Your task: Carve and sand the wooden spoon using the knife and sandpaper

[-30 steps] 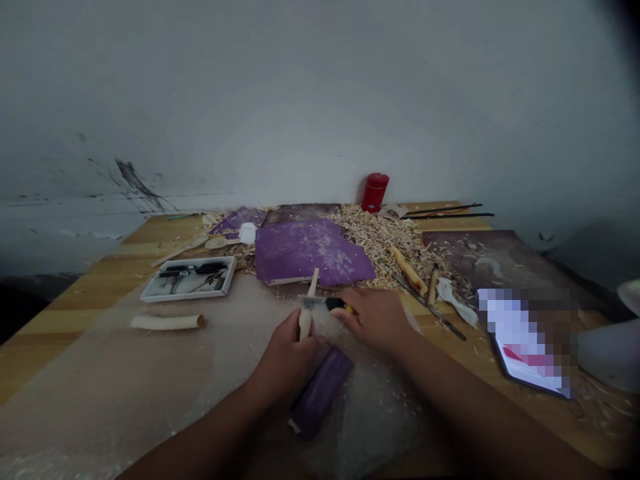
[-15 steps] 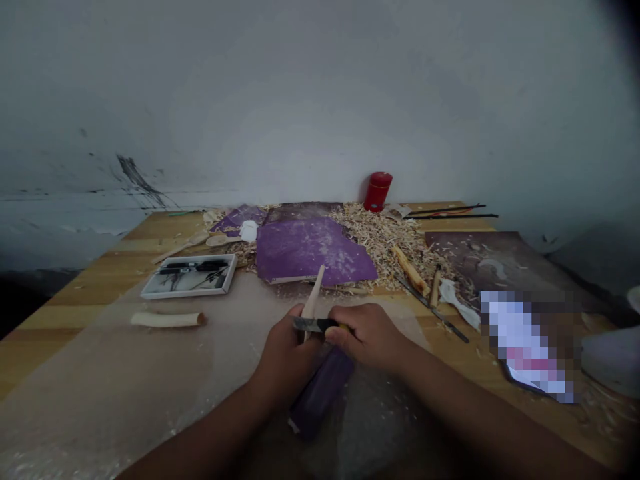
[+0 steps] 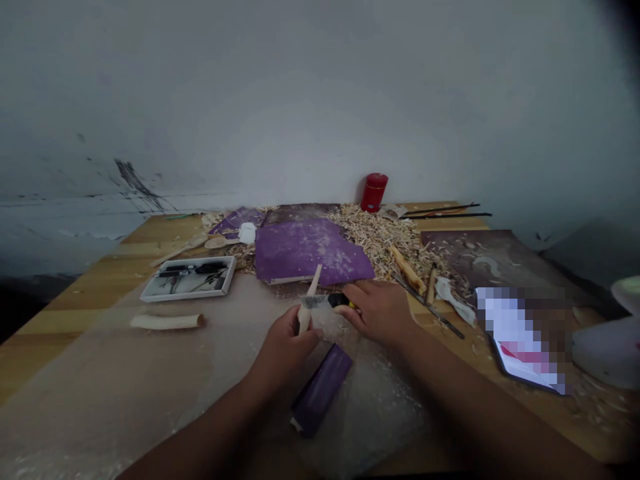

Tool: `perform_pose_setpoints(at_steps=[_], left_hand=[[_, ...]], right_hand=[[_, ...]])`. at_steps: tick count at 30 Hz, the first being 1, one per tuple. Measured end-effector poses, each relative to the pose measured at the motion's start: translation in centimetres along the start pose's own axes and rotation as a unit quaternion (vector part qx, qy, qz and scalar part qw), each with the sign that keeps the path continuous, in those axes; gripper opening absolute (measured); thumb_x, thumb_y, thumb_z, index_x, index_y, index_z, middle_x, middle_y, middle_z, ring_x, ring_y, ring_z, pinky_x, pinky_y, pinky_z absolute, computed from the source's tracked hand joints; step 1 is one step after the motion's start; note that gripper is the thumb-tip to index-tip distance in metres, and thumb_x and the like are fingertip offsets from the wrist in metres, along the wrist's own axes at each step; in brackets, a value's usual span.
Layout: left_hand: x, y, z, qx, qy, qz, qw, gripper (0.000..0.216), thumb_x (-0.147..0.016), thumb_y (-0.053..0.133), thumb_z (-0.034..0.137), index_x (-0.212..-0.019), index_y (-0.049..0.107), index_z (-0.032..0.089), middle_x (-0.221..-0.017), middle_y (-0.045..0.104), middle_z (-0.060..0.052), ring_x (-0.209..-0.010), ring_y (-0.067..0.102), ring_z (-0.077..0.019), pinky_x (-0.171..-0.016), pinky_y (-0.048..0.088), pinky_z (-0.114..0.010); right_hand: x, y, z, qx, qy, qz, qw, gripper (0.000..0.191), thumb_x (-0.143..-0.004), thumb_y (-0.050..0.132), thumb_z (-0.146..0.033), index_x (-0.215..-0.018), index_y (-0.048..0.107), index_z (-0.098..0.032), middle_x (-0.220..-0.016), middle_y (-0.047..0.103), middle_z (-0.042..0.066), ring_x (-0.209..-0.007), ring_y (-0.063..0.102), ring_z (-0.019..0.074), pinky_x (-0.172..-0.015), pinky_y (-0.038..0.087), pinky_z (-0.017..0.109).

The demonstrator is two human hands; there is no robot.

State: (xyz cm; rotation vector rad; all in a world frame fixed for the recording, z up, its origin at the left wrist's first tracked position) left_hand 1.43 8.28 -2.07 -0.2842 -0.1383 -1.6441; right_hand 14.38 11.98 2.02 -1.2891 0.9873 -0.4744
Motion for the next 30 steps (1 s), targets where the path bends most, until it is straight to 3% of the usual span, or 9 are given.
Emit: perform_pose_setpoints(at_steps=[8,12,17,22,27,30], left_hand=[[0.3,-0.4,0.8,-0.031,0.027,0.045,0.998,0.005,-0.064,0.052,0.017,-0.067,0.049,0.017,-0.048,0.041,0.006,-0.046,0.036,-0.0085,-0.046,0.029,-0.02],[0.4,-0.5,1.3,-0.051,0.063,0.054,0.995,0.005,-0.064,0.054,0.017,-0.067,0.05,0.017,-0.058,0.048,0.003,-0.052,0.04,-0.0089,-0.05,0.032,-0.02],[0.4,0.1,-0.3,0.022,-0.01,0.014,1.0,0.009,-0.064,0.054,0.015,-0.071,0.049,0.018,-0.043,0.035,0.008,-0.038,0.029,-0.0052,-0.04,0.024,-0.018],[0.6,0.6,-0.9,0.124,-0.057,0.007,0.991,0.014,-0.059,0.052,0.009,-0.063,0.041,0.018,-0.045,0.036,0.008,-0.036,0.029,-0.0034,-0.038,0.022,-0.017],[1.2,0.8,-0.4,0.163,-0.066,-0.013,0.984,0.02,-0.059,0.052,0.012,-0.059,0.034,0.019,-0.04,0.03,0.01,-0.031,0.025,-0.0023,-0.034,0.017,-0.017],[1.2,0.9,-0.7,0.195,-0.078,-0.021,0.977,0.021,-0.059,0.053,0.013,-0.059,0.033,0.019,-0.037,0.03,0.011,-0.028,0.024,-0.0018,-0.032,0.015,-0.016]], right_hand=[[0.6,1.7,-3.1,-0.154,-0.034,-0.091,0.983,0.041,-0.084,0.024,-0.05,-0.077,0.051,-0.019,-0.066,0.058,0.001,-0.062,0.052,0.013,-0.052,0.023,0.021],[0.9,1.9,-3.7,-0.186,-0.043,-0.098,0.977,0.04,-0.085,0.025,-0.048,-0.075,0.05,-0.019,-0.064,0.056,-0.001,-0.058,0.051,0.0113,-0.051,0.023,0.021],[0.6,1.6,-2.7,-0.143,-0.044,-0.068,0.986,0.043,-0.083,0.025,-0.052,-0.078,0.052,-0.02,-0.068,0.058,0.0,-0.062,0.052,0.0129,-0.052,0.022,0.023],[0.1,1.1,-1.5,-0.077,-0.035,-0.044,0.995,0.048,-0.082,0.022,-0.056,-0.081,0.054,-0.02,-0.073,0.06,0.003,-0.065,0.052,0.0143,-0.053,0.021,0.023],[-0.1,0.2,2.4,-0.014,0.077,-0.021,0.997,0.049,-0.083,0.021,-0.055,-0.079,0.054,-0.02,-0.068,0.06,0.003,-0.059,0.052,0.0141,-0.049,0.019,0.024],[-0.1,-0.1,2.3,-0.061,0.083,-0.008,0.995,0.048,-0.083,0.02,-0.054,-0.079,0.053,-0.019,-0.066,0.059,0.002,-0.061,0.054,0.0143,-0.051,0.022,0.023]])
Point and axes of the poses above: each hand's wrist, its own x-axis away from the middle knuckle, its own y-axis out of the palm, z = x × y, the point moved 8 cm from there along -x, towards the middle knuckle
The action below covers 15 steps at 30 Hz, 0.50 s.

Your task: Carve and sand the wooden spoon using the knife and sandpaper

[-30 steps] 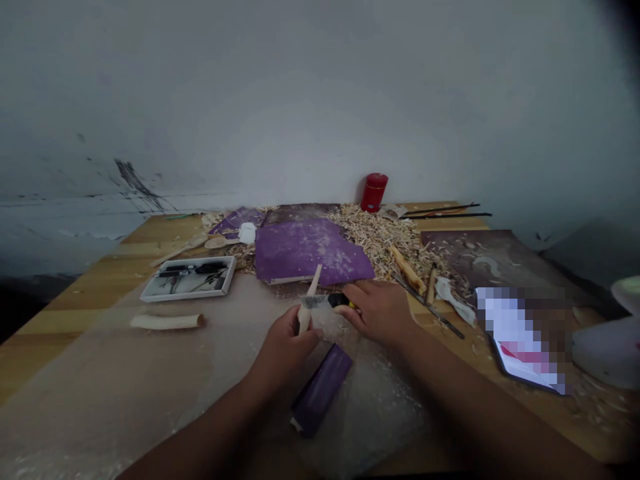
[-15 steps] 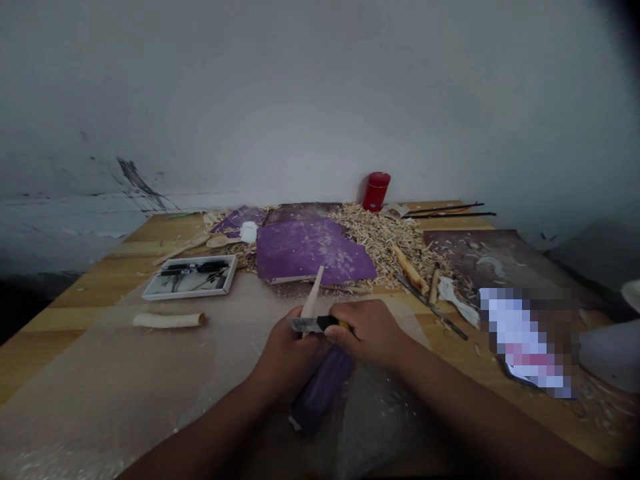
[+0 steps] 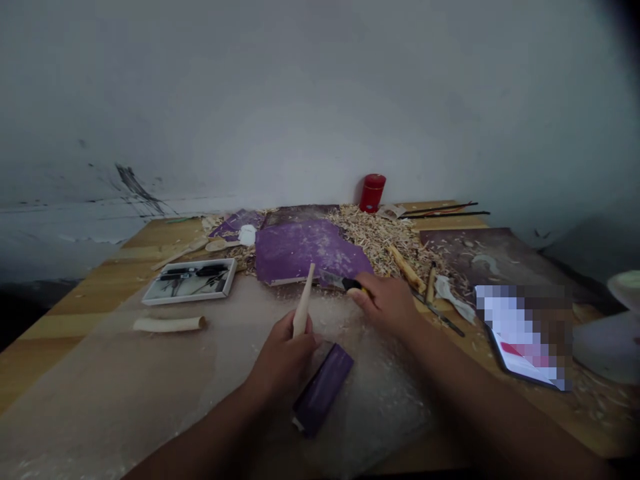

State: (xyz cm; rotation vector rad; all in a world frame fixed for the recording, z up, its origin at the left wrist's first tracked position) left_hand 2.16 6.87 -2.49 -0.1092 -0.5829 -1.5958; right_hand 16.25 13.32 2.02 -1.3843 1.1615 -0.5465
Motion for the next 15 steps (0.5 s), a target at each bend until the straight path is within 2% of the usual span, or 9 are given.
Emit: perform_pose_setpoints(at_steps=[4,7,12,15], left_hand=[[-0.2,0.0,-0.5,0.06,-0.006,0.001,0.998,0.019,-0.058,0.053,0.014,-0.06,0.034,0.02,-0.031,0.026,0.013,-0.024,0.019,-0.002,-0.03,0.012,-0.016],[-0.1,0.3,-0.9,0.07,-0.021,-0.011,0.997,0.019,-0.056,0.053,0.012,-0.062,0.037,0.02,-0.029,0.027,0.012,-0.023,0.019,-0.0027,-0.029,0.01,-0.016],[-0.1,0.8,-0.6,0.108,-0.004,-0.054,0.993,0.02,-0.05,0.047,0.003,-0.058,0.036,0.018,-0.034,0.035,0.01,-0.026,0.027,-0.0024,-0.03,0.018,-0.015],[0.1,0.9,-0.8,0.113,-0.006,-0.086,0.99,0.018,-0.055,0.045,0.004,-0.055,0.034,0.018,-0.033,0.032,0.01,-0.024,0.019,-0.0021,-0.027,0.013,-0.015]], right_hand=[[1.0,1.2,-3.9,-0.098,-0.081,-0.051,0.991,0.044,-0.084,0.022,-0.051,-0.078,0.052,-0.019,-0.067,0.058,0.001,-0.061,0.053,0.0125,-0.052,0.024,0.022],[1.7,2.0,-5.7,-0.13,-0.111,-0.091,0.981,0.042,-0.085,0.023,-0.049,-0.076,0.051,-0.019,-0.063,0.057,-0.001,-0.058,0.051,0.0109,-0.051,0.023,0.021],[1.7,1.8,-5.7,-0.093,-0.132,-0.073,0.984,0.043,-0.084,0.024,-0.051,-0.076,0.051,-0.019,-0.066,0.058,0.0,-0.06,0.051,0.0122,-0.052,0.022,0.022],[1.2,1.4,-4.4,-0.047,-0.124,-0.05,0.99,0.046,-0.082,0.024,-0.055,-0.079,0.053,-0.019,-0.07,0.059,0.003,-0.064,0.051,0.014,-0.053,0.022,0.023]])
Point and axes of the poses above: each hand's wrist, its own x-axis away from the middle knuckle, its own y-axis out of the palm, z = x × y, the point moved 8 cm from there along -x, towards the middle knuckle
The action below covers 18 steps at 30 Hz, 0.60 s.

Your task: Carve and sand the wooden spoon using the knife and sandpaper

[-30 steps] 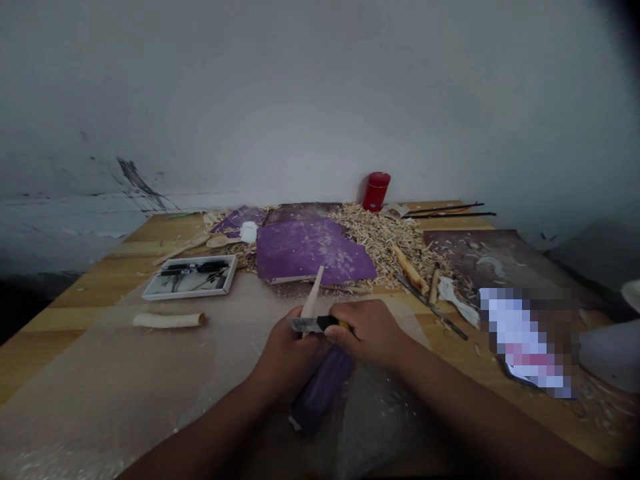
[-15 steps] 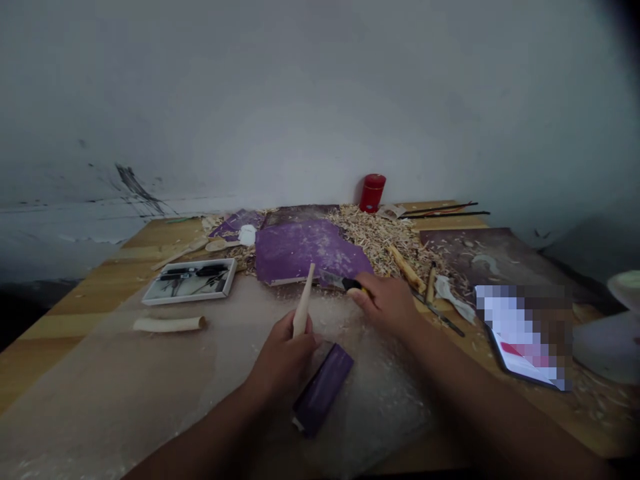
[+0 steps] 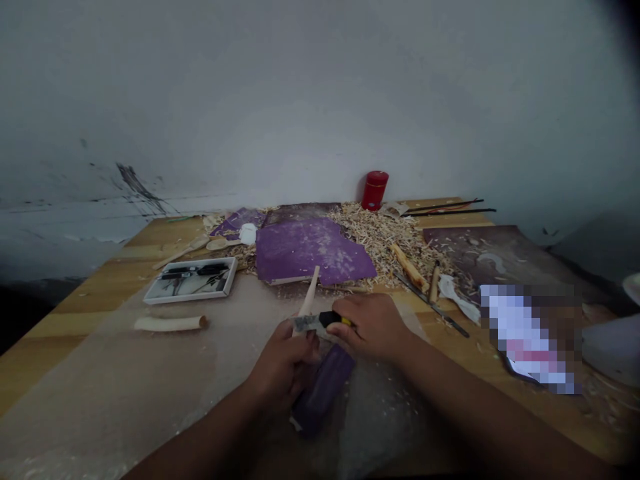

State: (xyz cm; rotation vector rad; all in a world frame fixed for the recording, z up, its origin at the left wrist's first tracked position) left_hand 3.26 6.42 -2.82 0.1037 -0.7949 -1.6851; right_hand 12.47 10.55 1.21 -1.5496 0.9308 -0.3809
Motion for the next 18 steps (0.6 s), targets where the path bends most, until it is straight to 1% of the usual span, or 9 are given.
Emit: perform_pose_setpoints(at_steps=[2,4,6,7,9,11,14,16,18], left_hand=[[0.2,0.1,-0.1,0.002,0.001,-0.017,1.0,0.016,-0.057,0.044,0.005,-0.056,0.035,0.019,-0.033,0.03,0.01,-0.023,0.014,-0.0023,-0.025,0.011,-0.015],[0.4,0.4,0.1,0.006,0.012,-0.034,0.999,0.016,-0.057,0.043,0.005,-0.058,0.035,0.019,-0.034,0.03,0.01,-0.022,0.015,-0.0029,-0.025,0.013,-0.015],[0.4,0.7,0.2,0.004,0.017,-0.052,0.998,0.014,-0.056,0.042,0.007,-0.058,0.036,0.019,-0.033,0.032,0.009,-0.022,0.018,-0.004,-0.024,0.016,-0.016],[0.4,0.9,0.2,0.001,0.016,-0.06,0.998,0.012,-0.057,0.042,0.008,-0.058,0.037,0.019,-0.033,0.034,0.008,-0.022,0.02,-0.0047,-0.024,0.017,-0.016],[0.1,0.9,0.2,-0.005,0.016,-0.062,0.998,0.008,-0.057,0.041,0.011,-0.058,0.038,0.019,-0.033,0.036,0.007,-0.023,0.024,-0.0057,-0.025,0.018,-0.017],[-0.2,0.7,0.2,-0.023,0.025,-0.048,0.998,0.005,-0.058,0.042,0.014,-0.055,0.039,0.018,-0.033,0.036,0.006,-0.024,0.027,-0.006,-0.026,0.018,-0.018],[-0.5,-0.4,-0.1,-0.08,0.013,0.014,0.997,0.01,-0.056,0.045,0.015,-0.049,0.039,0.017,-0.03,0.033,0.007,-0.025,0.025,-0.0047,-0.028,0.015,-0.018],[-0.4,-0.9,-0.4,-0.103,-0.015,0.049,0.993,0.011,-0.055,0.048,0.012,-0.049,0.039,0.017,-0.03,0.03,0.008,-0.026,0.023,-0.0039,-0.03,0.015,-0.019],[-0.2,-0.8,-0.6,-0.105,-0.037,0.057,0.992,0.011,-0.053,0.048,0.01,-0.05,0.04,0.017,-0.031,0.029,0.009,-0.028,0.023,-0.0035,-0.032,0.016,-0.019]], right_hand=[[-0.1,-0.7,1.9,0.038,0.038,0.015,0.998,0.047,-0.082,0.024,-0.056,-0.079,0.054,-0.019,-0.07,0.06,0.003,-0.064,0.051,0.0145,-0.051,0.02,0.023],[0.0,-1.8,4.4,0.077,0.114,0.045,0.989,0.047,-0.082,0.024,-0.055,-0.08,0.055,-0.019,-0.069,0.06,0.004,-0.062,0.052,0.0149,-0.05,0.018,0.023],[0.4,-2.8,6.4,0.086,0.186,0.079,0.976,0.046,-0.083,0.023,-0.053,-0.081,0.055,-0.02,-0.067,0.059,0.004,-0.061,0.052,0.0151,-0.049,0.018,0.023],[0.5,-3.0,6.6,0.072,0.198,0.086,0.974,0.046,-0.083,0.022,-0.052,-0.082,0.055,-0.02,-0.065,0.059,0.003,-0.06,0.052,0.0148,-0.048,0.019,0.023],[0.2,-2.4,5.3,0.021,0.162,0.069,0.984,0.046,-0.084,0.022,-0.052,-0.081,0.055,-0.02,-0.063,0.058,0.002,-0.058,0.052,0.0138,-0.049,0.021,0.022],[-0.1,-1.1,2.5,-0.026,0.087,0.024,0.996,0.046,-0.083,0.023,-0.053,-0.078,0.054,-0.02,-0.063,0.057,0.001,-0.057,0.051,0.0127,-0.05,0.023,0.022],[0.0,0.4,-1.1,-0.07,0.017,-0.031,0.997,0.045,-0.084,0.023,-0.052,-0.077,0.053,-0.019,-0.065,0.058,0.0,-0.06,0.052,0.0119,-0.052,0.023,0.022],[0.1,0.6,-2.1,-0.086,0.001,-0.045,0.995,0.045,-0.084,0.022,-0.052,-0.078,0.052,-0.019,-0.065,0.058,-0.001,-0.06,0.052,0.0116,-0.052,0.023,0.022],[0.2,0.4,-2.0,-0.078,-0.005,-0.037,0.996,0.045,-0.084,0.021,-0.052,-0.077,0.051,-0.019,-0.066,0.058,-0.001,-0.06,0.052,0.0118,-0.051,0.022,0.022]])
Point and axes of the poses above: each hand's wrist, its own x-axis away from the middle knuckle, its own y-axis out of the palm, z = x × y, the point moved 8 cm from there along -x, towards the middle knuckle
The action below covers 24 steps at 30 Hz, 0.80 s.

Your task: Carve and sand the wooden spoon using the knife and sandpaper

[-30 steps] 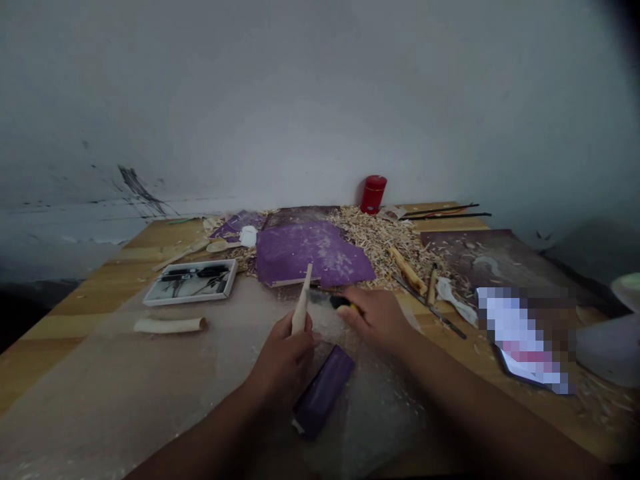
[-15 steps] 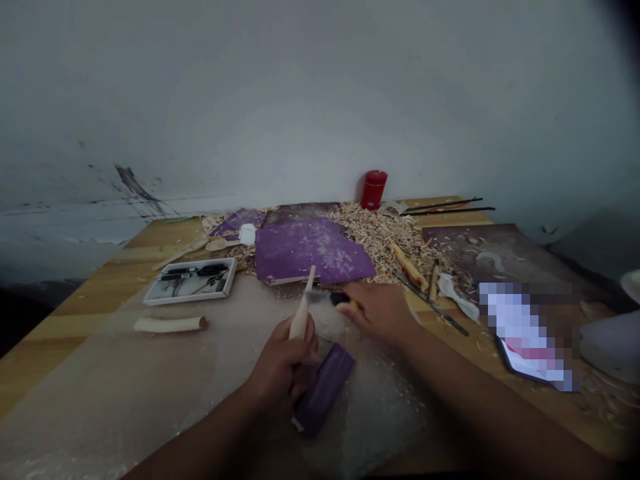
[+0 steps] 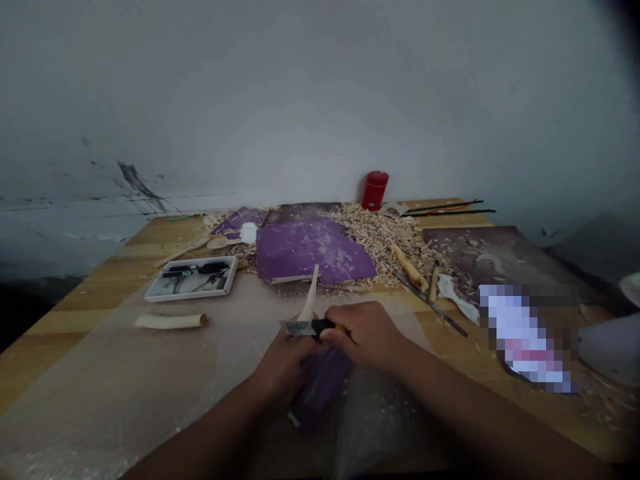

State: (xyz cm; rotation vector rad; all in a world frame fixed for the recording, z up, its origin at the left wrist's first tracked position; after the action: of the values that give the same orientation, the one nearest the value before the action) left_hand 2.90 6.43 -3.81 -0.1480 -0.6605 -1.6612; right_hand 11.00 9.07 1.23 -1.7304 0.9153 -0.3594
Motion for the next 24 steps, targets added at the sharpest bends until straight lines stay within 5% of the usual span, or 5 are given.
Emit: perform_pose_setpoints(at_steps=[9,14,16,20,24], left_hand=[[0.4,0.9,0.2,0.018,-0.011,-0.019,1.0,0.012,-0.053,0.047,0.014,-0.049,0.037,0.018,-0.032,0.027,0.01,-0.027,0.021,-0.0028,-0.032,0.012,-0.018],[0.8,1.1,0.4,0.034,0.023,-0.06,0.997,0.015,-0.055,0.046,0.012,-0.058,0.035,0.02,-0.035,0.032,0.01,-0.026,0.02,-0.0038,-0.028,0.017,-0.016],[0.8,1.1,0.5,0.034,0.03,-0.074,0.996,0.014,-0.058,0.045,0.012,-0.061,0.035,0.021,-0.033,0.031,0.011,-0.025,0.019,-0.0043,-0.027,0.019,-0.016],[0.4,1.0,0.6,0.0,0.031,-0.078,0.996,0.005,-0.066,0.043,0.018,-0.07,0.04,0.02,-0.031,0.038,0.01,-0.021,0.022,-0.0058,-0.025,0.018,-0.016],[0.0,0.4,0.4,-0.101,0.003,-0.029,0.994,0.018,-0.066,0.044,0.019,-0.048,0.044,0.016,-0.029,0.041,0.004,-0.02,0.029,-0.0048,-0.024,0.016,-0.016]], right_hand=[[0.1,-0.7,0.9,0.097,-0.007,0.035,0.995,0.048,-0.082,0.022,-0.057,-0.08,0.054,-0.021,-0.068,0.059,0.002,-0.061,0.051,0.0136,-0.052,0.021,0.024],[0.5,-4.0,7.3,0.156,0.183,0.097,0.966,0.049,-0.083,0.019,-0.055,-0.079,0.055,-0.021,-0.066,0.06,0.003,-0.058,0.053,0.0147,-0.048,0.018,0.023],[0.6,-4.7,8.0,0.145,0.195,0.118,0.963,0.049,-0.084,0.019,-0.054,-0.082,0.054,-0.021,-0.068,0.061,0.003,-0.061,0.054,0.0152,-0.049,0.019,0.023],[-0.1,-2.8,4.3,0.086,0.085,0.071,0.99,0.047,-0.084,0.02,-0.053,-0.081,0.054,-0.02,-0.069,0.06,0.002,-0.062,0.053,0.0137,-0.051,0.022,0.023],[-0.2,-0.4,0.4,0.052,0.007,0.017,0.998,0.045,-0.084,0.022,-0.052,-0.08,0.053,-0.019,-0.069,0.06,0.0,-0.061,0.052,0.0124,-0.051,0.022,0.023]])
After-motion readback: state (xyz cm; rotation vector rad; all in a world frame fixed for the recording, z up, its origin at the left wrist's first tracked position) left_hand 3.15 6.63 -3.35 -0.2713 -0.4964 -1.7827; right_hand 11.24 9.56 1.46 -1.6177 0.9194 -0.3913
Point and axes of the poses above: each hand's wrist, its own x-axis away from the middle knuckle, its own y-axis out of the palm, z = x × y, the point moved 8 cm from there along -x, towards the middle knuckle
